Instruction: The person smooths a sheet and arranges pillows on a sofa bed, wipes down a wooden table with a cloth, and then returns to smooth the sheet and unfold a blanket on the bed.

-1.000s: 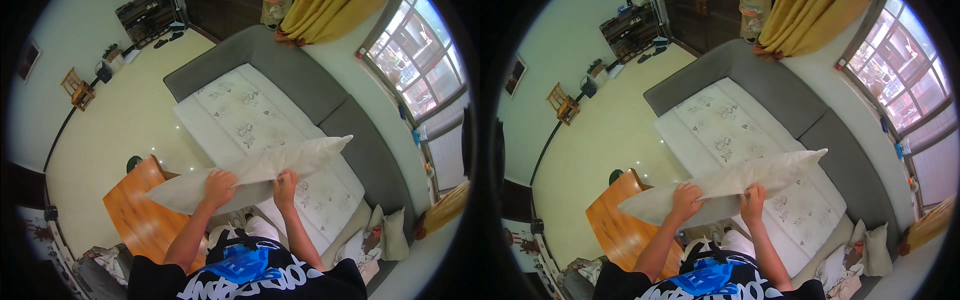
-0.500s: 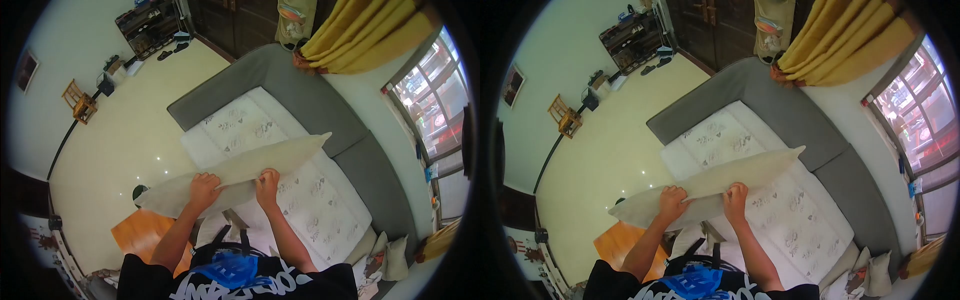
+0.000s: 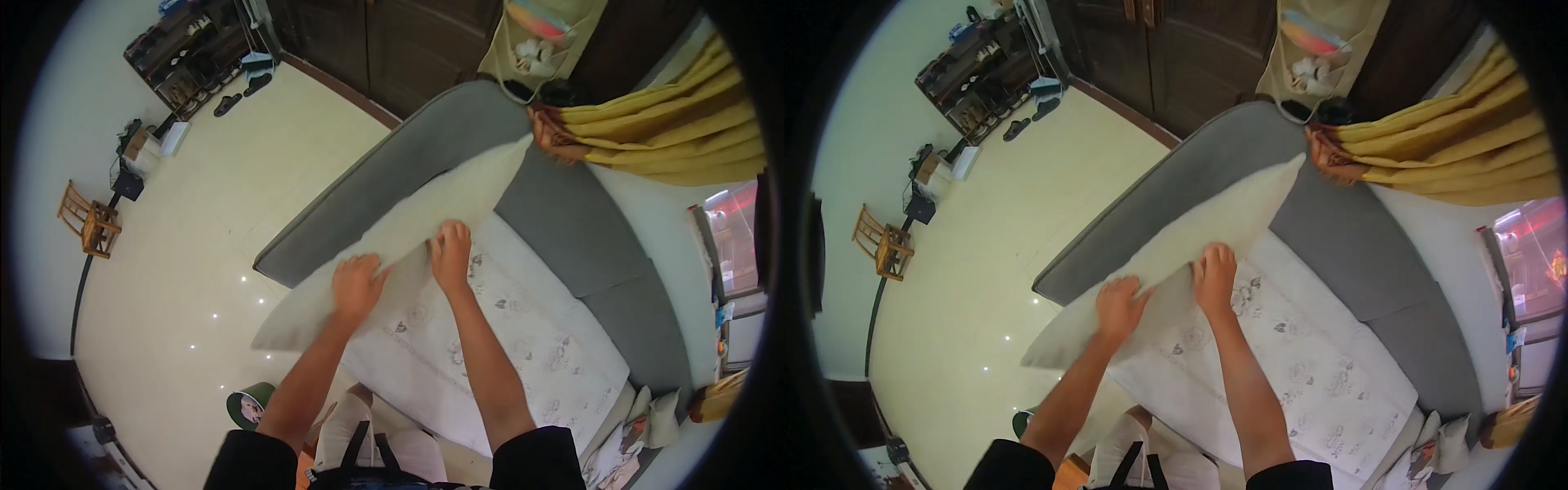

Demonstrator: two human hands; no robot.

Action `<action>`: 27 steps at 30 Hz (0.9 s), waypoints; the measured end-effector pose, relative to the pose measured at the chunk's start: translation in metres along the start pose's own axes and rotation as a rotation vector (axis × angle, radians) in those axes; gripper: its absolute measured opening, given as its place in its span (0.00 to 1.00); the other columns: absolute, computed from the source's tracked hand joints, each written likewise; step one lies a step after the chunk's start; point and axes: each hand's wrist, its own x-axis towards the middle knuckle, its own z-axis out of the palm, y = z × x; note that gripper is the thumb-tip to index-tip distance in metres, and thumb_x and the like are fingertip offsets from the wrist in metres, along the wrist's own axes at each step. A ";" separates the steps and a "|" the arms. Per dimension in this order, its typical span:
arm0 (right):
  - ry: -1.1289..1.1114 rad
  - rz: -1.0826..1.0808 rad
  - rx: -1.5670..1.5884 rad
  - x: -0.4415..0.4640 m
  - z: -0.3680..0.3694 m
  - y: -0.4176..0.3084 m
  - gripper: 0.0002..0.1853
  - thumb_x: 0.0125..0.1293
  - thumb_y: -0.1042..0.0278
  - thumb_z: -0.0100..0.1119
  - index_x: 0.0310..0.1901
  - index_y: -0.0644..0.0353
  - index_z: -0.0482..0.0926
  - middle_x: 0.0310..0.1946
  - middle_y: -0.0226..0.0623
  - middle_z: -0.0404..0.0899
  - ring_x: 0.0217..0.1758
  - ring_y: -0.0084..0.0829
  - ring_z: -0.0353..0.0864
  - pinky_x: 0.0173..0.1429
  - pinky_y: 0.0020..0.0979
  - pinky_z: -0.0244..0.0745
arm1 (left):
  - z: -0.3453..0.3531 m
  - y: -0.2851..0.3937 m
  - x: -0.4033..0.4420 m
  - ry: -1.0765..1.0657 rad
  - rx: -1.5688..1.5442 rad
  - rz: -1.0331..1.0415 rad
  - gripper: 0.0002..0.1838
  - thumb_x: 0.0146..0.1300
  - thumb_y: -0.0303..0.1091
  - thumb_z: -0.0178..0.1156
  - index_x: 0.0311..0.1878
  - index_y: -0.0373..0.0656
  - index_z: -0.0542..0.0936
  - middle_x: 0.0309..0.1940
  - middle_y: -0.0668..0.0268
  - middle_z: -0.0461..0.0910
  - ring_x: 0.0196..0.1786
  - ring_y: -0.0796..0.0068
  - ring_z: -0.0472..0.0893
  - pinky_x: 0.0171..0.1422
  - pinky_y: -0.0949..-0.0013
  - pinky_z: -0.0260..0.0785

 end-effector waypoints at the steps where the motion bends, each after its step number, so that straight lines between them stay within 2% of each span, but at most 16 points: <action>1: 0.018 0.016 -0.038 0.012 0.030 0.014 0.18 0.58 0.75 0.66 0.49 0.61 0.71 0.57 0.55 0.69 0.63 0.54 0.67 0.64 0.47 0.65 | 0.020 -0.024 0.020 -0.052 0.021 -0.010 0.13 0.56 0.39 0.71 0.34 0.45 0.77 0.31 0.63 0.78 0.39 0.56 0.78 0.43 0.54 0.66; 3: 0.072 0.062 -0.126 0.022 0.092 0.042 0.30 0.60 0.70 0.68 0.64 0.60 0.69 0.68 0.58 0.63 0.71 0.57 0.63 0.70 0.49 0.63 | 0.059 -0.083 0.044 -0.044 0.059 -0.021 0.16 0.57 0.44 0.71 0.37 0.44 0.78 0.35 0.61 0.80 0.42 0.54 0.79 0.46 0.53 0.68; 6: -0.135 0.304 0.158 -0.002 0.160 0.067 0.47 0.60 0.66 0.68 0.78 0.58 0.52 0.77 0.64 0.46 0.80 0.61 0.47 0.80 0.48 0.49 | 0.079 -0.139 0.041 -0.002 0.173 -0.071 0.20 0.60 0.50 0.68 0.40 0.43 0.79 0.40 0.58 0.81 0.48 0.52 0.80 0.51 0.52 0.70; 7: -0.178 0.300 0.165 -0.013 0.174 0.064 0.48 0.60 0.66 0.67 0.79 0.57 0.49 0.77 0.64 0.43 0.81 0.60 0.44 0.81 0.48 0.47 | 0.081 -0.153 0.033 0.017 0.226 -0.098 0.21 0.62 0.53 0.67 0.41 0.42 0.79 0.41 0.57 0.81 0.50 0.51 0.80 0.53 0.52 0.71; 9: -0.252 0.297 0.184 -0.034 0.191 0.055 0.52 0.61 0.65 0.66 0.80 0.55 0.43 0.79 0.64 0.37 0.83 0.59 0.37 0.82 0.48 0.43 | 0.086 -0.174 0.021 -0.078 0.239 -0.234 0.23 0.64 0.56 0.64 0.44 0.42 0.80 0.41 0.55 0.81 0.49 0.49 0.80 0.53 0.51 0.72; 12: -0.221 0.313 0.270 -0.040 0.202 0.047 0.50 0.64 0.61 0.64 0.81 0.51 0.42 0.81 0.60 0.31 0.83 0.60 0.32 0.83 0.53 0.37 | 0.090 -0.178 0.015 -0.278 0.207 -0.331 0.27 0.67 0.59 0.59 0.46 0.40 0.81 0.38 0.50 0.82 0.45 0.44 0.81 0.50 0.47 0.73; 13: -0.244 0.316 0.289 -0.039 0.203 0.049 0.50 0.64 0.60 0.65 0.81 0.51 0.43 0.81 0.59 0.31 0.83 0.61 0.32 0.83 0.53 0.37 | 0.087 -0.173 0.017 -0.351 0.186 -0.343 0.29 0.68 0.60 0.57 0.47 0.39 0.81 0.37 0.47 0.82 0.43 0.42 0.82 0.49 0.45 0.73; 16: -0.296 0.283 0.322 -0.035 0.199 0.055 0.49 0.64 0.58 0.66 0.80 0.53 0.46 0.80 0.60 0.34 0.83 0.62 0.34 0.83 0.53 0.36 | 0.078 -0.169 0.012 -0.360 0.149 -0.346 0.29 0.72 0.60 0.52 0.45 0.37 0.81 0.35 0.41 0.82 0.39 0.37 0.82 0.45 0.42 0.73; 18: -0.316 0.248 0.308 -0.039 0.200 0.048 0.46 0.65 0.58 0.65 0.79 0.55 0.49 0.80 0.62 0.39 0.82 0.62 0.37 0.83 0.52 0.37 | 0.086 -0.204 0.004 -0.255 0.074 -0.321 0.29 0.75 0.58 0.48 0.43 0.38 0.81 0.34 0.40 0.82 0.38 0.35 0.82 0.44 0.40 0.71; 20: -0.266 0.149 0.347 -0.040 0.189 0.027 0.39 0.67 0.61 0.63 0.77 0.56 0.57 0.76 0.61 0.52 0.80 0.57 0.50 0.81 0.48 0.47 | 0.070 -0.194 0.021 -0.344 0.153 -0.464 0.26 0.73 0.56 0.53 0.45 0.38 0.80 0.41 0.42 0.83 0.44 0.38 0.82 0.47 0.44 0.72; 23: -0.234 0.223 0.579 -0.067 0.164 0.001 0.33 0.70 0.63 0.60 0.73 0.58 0.62 0.71 0.55 0.63 0.75 0.51 0.63 0.78 0.43 0.58 | 0.062 -0.179 0.029 -0.231 0.177 -0.417 0.18 0.68 0.45 0.62 0.48 0.37 0.79 0.51 0.45 0.81 0.53 0.42 0.80 0.52 0.48 0.72; 26: -0.144 0.336 0.608 -0.138 0.120 -0.007 0.30 0.70 0.64 0.59 0.72 0.59 0.65 0.69 0.50 0.67 0.71 0.47 0.68 0.74 0.39 0.64 | 0.069 -0.148 0.001 0.010 0.065 -0.048 0.19 0.61 0.33 0.65 0.54 0.37 0.77 0.59 0.48 0.77 0.61 0.46 0.77 0.60 0.51 0.70; 27: -0.126 0.402 0.610 -0.167 0.105 -0.006 0.30 0.70 0.64 0.60 0.72 0.59 0.66 0.69 0.50 0.68 0.72 0.48 0.68 0.74 0.40 0.63 | 0.076 -0.126 -0.017 -0.021 0.043 0.009 0.22 0.59 0.30 0.65 0.58 0.38 0.76 0.60 0.48 0.77 0.63 0.45 0.75 0.64 0.50 0.67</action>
